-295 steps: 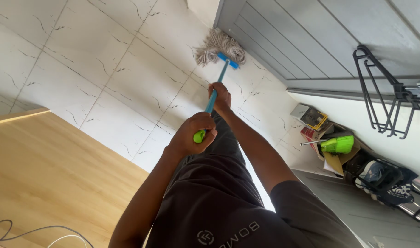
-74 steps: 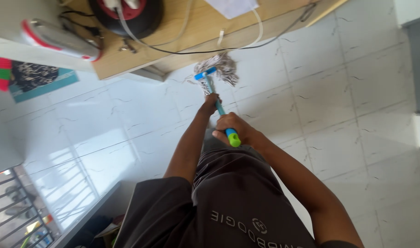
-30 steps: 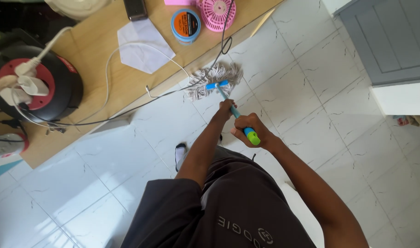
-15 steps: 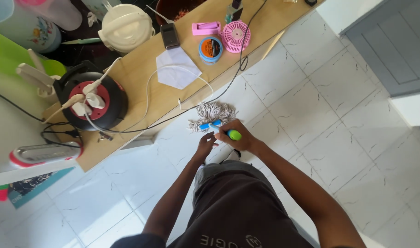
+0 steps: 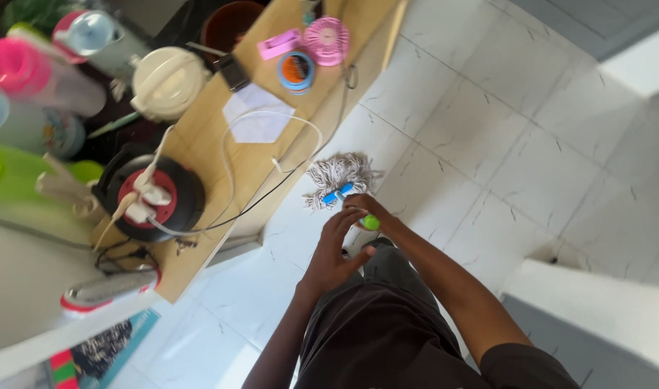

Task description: The person mops the tiled floor of a room using a mop, navigating around furniture and moving towards an open doorway.

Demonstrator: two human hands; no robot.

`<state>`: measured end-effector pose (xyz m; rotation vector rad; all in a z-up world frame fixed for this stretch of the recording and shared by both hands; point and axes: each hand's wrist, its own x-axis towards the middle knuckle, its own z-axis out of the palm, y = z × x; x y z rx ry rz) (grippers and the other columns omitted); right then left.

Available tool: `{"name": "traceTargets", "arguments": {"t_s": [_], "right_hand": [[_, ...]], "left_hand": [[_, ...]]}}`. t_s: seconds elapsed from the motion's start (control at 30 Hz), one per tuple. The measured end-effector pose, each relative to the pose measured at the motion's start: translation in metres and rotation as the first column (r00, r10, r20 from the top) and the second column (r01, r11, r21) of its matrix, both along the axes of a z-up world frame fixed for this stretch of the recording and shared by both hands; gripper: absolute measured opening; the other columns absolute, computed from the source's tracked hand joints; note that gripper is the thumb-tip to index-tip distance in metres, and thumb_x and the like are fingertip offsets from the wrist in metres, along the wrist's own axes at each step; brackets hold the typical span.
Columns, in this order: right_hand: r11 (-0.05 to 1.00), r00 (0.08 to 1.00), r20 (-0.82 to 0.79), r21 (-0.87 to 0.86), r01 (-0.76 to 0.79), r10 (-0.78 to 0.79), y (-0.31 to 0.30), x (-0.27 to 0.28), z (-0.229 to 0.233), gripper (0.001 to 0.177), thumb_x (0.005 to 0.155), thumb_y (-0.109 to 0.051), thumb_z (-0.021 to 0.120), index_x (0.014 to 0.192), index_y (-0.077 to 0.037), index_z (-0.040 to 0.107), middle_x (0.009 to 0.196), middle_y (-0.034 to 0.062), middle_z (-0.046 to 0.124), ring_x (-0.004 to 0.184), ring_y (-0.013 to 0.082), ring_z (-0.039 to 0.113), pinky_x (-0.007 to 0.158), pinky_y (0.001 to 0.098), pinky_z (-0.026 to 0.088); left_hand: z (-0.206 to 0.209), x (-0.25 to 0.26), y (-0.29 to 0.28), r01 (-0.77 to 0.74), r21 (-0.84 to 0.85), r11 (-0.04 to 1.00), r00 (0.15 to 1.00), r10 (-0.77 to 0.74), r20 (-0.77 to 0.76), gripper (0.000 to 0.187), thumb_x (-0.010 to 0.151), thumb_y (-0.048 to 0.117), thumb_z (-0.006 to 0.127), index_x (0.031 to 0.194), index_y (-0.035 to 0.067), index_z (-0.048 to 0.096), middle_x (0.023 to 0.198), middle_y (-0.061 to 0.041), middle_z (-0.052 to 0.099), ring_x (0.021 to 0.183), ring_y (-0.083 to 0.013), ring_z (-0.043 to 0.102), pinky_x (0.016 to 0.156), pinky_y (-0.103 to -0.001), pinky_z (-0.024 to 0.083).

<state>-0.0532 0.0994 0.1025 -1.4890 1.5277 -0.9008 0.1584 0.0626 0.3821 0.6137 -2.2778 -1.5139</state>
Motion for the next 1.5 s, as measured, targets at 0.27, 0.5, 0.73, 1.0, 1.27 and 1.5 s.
{"name": "traceTargets", "arguments": {"t_s": [0.27,0.5,0.73,1.0,1.27,1.5], "right_hand": [[0.995,0.989,-0.124,-0.066,0.079,-0.086,0.043,0.032,0.052,0.022,0.077,-0.013,0.078,0.097,-0.005,0.072,0.103,0.0155,0.069,0.093,0.0345,0.064,0.076,0.0436,0.054],[0.722,0.169,0.703,0.659,0.211,-0.691,0.112,0.039,-0.008,0.026,0.095,-0.026,0.074,0.093,-0.002,0.066,0.085,0.0130,0.068,0.077,0.0306,0.064,0.069,0.0431,0.054],[0.835,0.835,0.005,0.037,0.550,-0.550,0.236,0.003,0.029,0.024,0.083,-0.030,0.078,0.087,-0.009,0.068,0.090,0.0121,0.070,0.084,0.0329,0.067,0.075,0.0424,0.053],[0.656,0.637,-0.209,-0.032,0.754,-0.742,0.414,-0.032,0.006,0.024,0.082,-0.030,0.080,0.081,-0.011,0.065,0.086,0.0059,0.068,0.094,0.0299,0.062,0.081,0.0442,0.052],[0.368,0.431,-0.325,0.238,0.899,-0.842,0.573,-0.037,-0.018,0.019,0.070,-0.022,0.082,0.081,-0.013,0.069,0.099,0.0016,0.071,0.098,0.0281,0.061,0.085,0.0431,0.053],[0.168,0.203,-0.317,0.136,0.976,-0.926,0.607,-0.013,-0.020,0.017,0.083,-0.027,0.078,0.092,-0.013,0.072,0.103,-0.0014,0.073,0.108,0.0282,0.059,0.089,0.0426,0.054]], "left_hand": [[-0.023,-0.023,0.017,0.346,0.043,0.937,0.898,-0.344,0.276,0.046,0.079,0.044,0.085,0.093,0.006,0.064,0.101,-0.013,0.065,0.096,-0.0291,0.062,0.085,-0.042,0.050],[-0.046,-0.061,0.077,0.665,0.086,0.742,0.733,-0.670,0.120,0.040,0.088,0.033,0.076,0.064,0.005,0.059,0.061,-0.009,0.059,0.064,-0.0259,0.059,0.061,-0.039,0.047],[-0.042,-0.114,0.158,0.817,0.103,0.568,0.565,-0.823,0.055,0.036,0.085,0.031,0.075,0.068,0.005,0.057,0.061,-0.008,0.057,0.062,-0.0250,0.058,0.059,-0.039,0.045],[-0.049,-0.164,0.275,0.904,0.132,0.406,0.417,-0.906,-0.073,0.033,0.085,0.022,0.073,0.064,0.005,0.054,0.061,-0.007,0.054,0.066,-0.0231,0.053,0.061,-0.038,0.044],[-0.055,-0.190,0.405,0.971,0.148,0.188,0.206,-0.972,-0.114,0.024,0.084,0.009,0.069,0.063,0.006,0.058,0.063,-0.007,0.056,0.069,-0.0226,0.055,0.069,-0.036,0.047],[-0.052,-0.205,0.439,0.991,0.123,0.053,0.067,-0.992,-0.111,0.024,0.081,0.008,0.067,0.060,0.008,0.056,0.059,-0.006,0.055,0.063,-0.0229,0.054,0.076,-0.035,0.049]]}}
